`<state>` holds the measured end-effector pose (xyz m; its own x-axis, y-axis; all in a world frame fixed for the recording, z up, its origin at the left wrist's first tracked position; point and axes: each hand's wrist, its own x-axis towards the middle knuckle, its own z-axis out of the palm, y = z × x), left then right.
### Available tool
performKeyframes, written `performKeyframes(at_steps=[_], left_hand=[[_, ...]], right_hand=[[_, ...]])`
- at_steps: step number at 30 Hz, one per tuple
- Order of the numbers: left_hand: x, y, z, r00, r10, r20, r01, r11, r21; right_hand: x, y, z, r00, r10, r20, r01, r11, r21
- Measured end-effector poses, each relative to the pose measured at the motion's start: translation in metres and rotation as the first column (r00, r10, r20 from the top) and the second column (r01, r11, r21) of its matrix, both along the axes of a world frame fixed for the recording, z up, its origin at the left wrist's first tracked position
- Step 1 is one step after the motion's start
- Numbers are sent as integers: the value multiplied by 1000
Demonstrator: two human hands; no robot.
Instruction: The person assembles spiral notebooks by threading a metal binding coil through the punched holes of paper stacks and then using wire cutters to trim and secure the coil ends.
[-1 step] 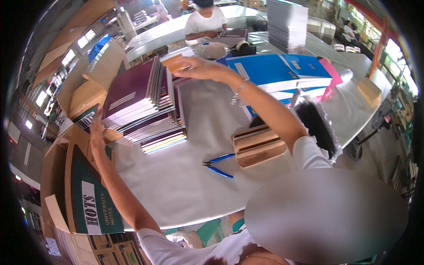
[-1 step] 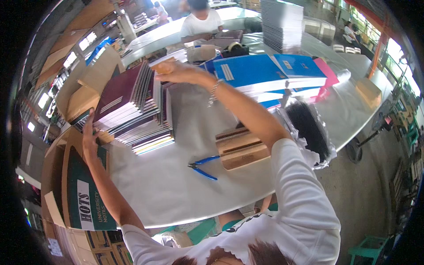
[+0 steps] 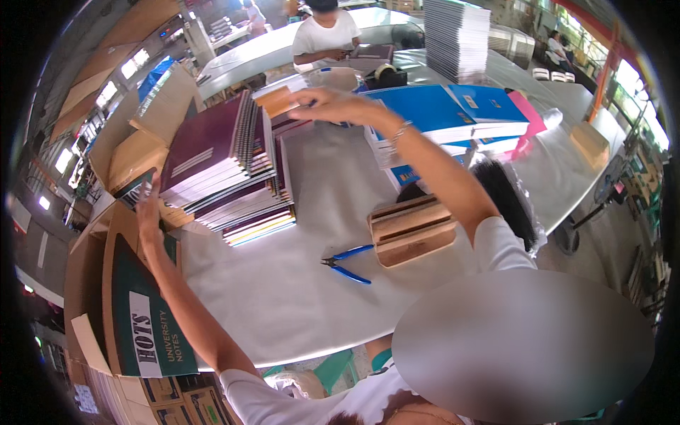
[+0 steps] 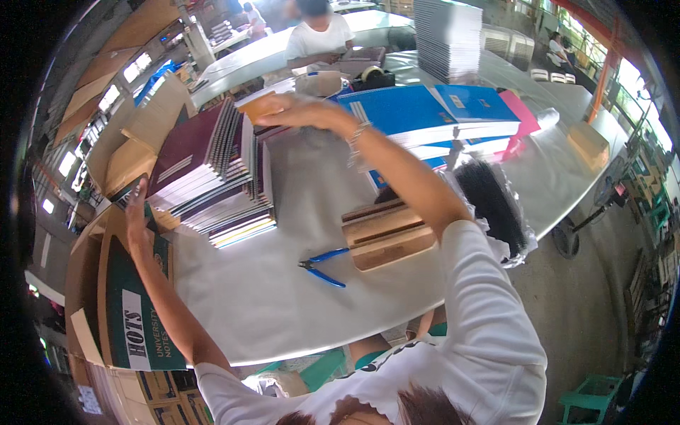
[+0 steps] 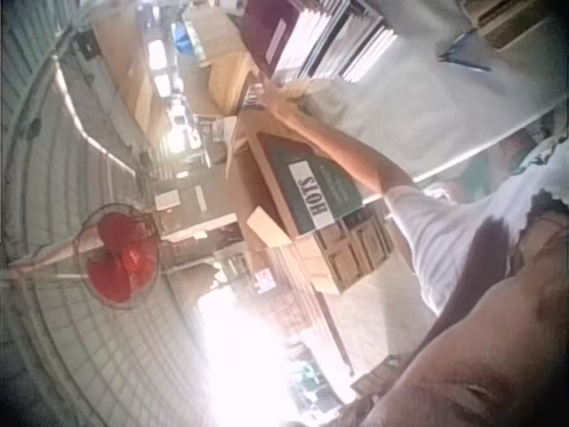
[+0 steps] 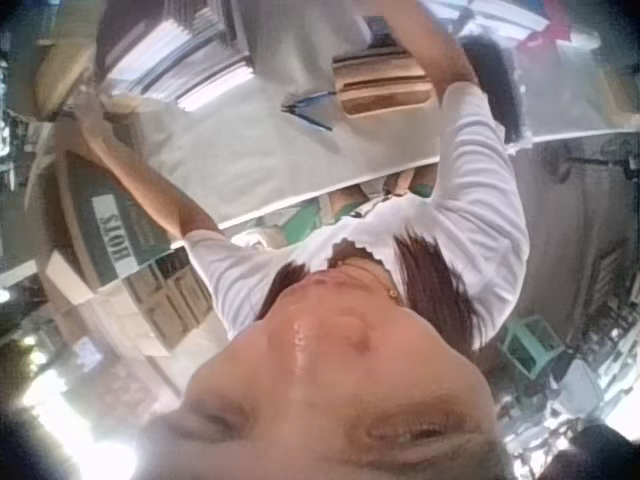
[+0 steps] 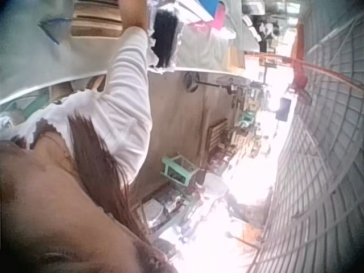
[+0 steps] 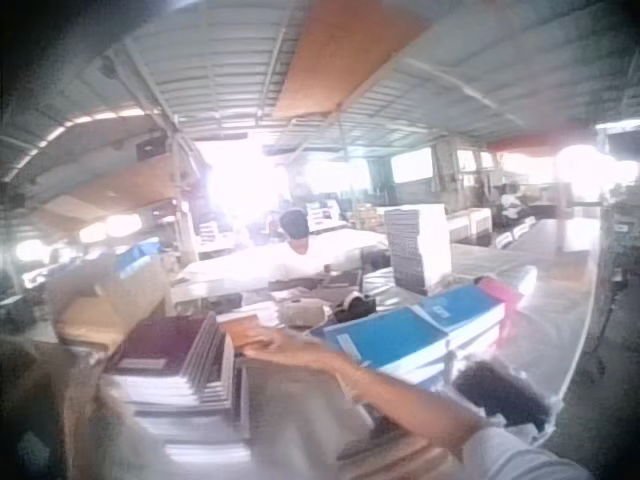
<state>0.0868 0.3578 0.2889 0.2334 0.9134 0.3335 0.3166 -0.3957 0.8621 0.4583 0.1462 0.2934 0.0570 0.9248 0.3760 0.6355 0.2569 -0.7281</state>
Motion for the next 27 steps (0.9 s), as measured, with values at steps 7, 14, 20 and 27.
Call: performKeyframes(at_steps=[7,14,20,27], left_hand=[[4,-129,-35,973,-164,-161,209,922,326],[71,-273,-182,732,-592,-338,596,796,-104],[102,-303,-218,850,-407,-333,423,906,-29],[152,-271,-236,931,-205,-301,275,938,211]], right_hand=[[202,-157,-30,775,-606,177,622,782,-45],[276,-198,-95,593,-791,150,798,552,-244],[285,-199,-101,618,-785,-36,752,604,-264],[265,-202,-107,264,-926,270,905,335,264]])
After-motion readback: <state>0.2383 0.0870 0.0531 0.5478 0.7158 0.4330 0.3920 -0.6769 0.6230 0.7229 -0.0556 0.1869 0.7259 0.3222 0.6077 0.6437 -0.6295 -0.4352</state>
